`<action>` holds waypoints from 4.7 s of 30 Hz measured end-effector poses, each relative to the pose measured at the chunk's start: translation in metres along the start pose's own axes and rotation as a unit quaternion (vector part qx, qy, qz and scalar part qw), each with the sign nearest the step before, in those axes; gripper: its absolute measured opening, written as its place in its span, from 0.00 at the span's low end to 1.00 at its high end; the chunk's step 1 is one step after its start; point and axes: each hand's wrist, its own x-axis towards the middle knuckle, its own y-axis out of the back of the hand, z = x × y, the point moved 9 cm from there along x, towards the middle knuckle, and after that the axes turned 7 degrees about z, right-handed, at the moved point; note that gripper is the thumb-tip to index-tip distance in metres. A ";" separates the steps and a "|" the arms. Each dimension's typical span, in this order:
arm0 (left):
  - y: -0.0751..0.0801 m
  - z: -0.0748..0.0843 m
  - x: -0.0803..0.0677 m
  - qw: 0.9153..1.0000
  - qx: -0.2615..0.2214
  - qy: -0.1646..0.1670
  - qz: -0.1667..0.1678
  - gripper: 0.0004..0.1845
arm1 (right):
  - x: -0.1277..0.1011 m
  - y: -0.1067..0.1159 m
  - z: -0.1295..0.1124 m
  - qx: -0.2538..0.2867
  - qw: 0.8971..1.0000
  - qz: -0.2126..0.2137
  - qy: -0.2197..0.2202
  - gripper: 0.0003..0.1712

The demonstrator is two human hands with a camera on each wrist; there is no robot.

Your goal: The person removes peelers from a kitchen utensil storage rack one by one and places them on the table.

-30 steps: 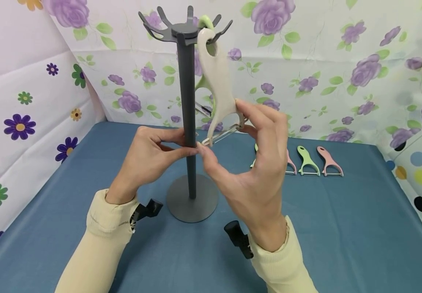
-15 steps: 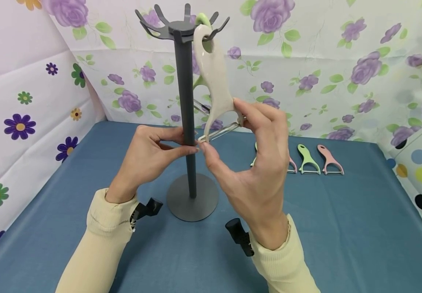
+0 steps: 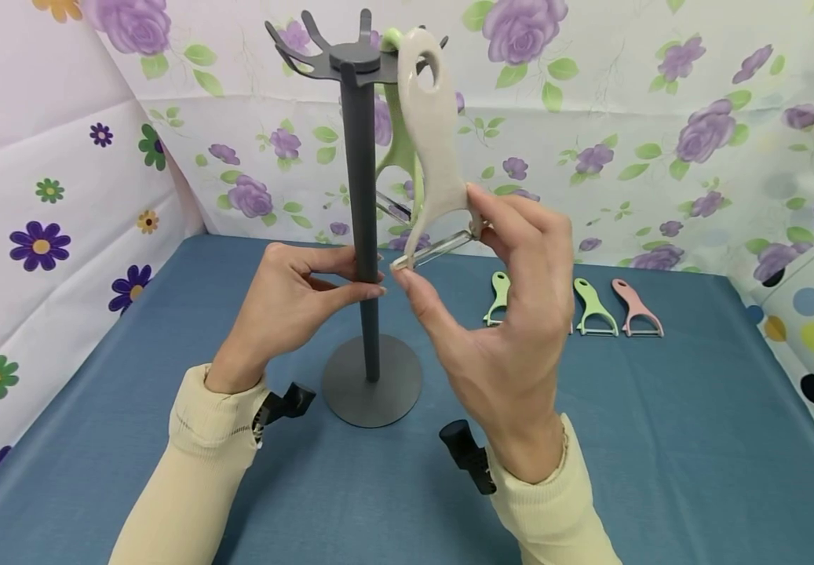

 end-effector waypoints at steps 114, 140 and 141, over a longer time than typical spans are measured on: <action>0.004 -0.008 0.002 1.000 -0.005 0.008 0.020 0.19 | 0.014 0.078 0.062 -0.411 0.891 -0.061 -0.185 0.35; 0.004 -0.009 0.002 1.000 -0.004 0.011 0.021 0.18 | 0.012 0.093 0.089 -0.473 0.837 -0.131 -0.242 0.38; 0.004 -0.009 0.002 1.000 -0.004 0.011 0.022 0.18 | 0.013 0.093 0.090 -0.475 0.836 -0.135 -0.240 0.38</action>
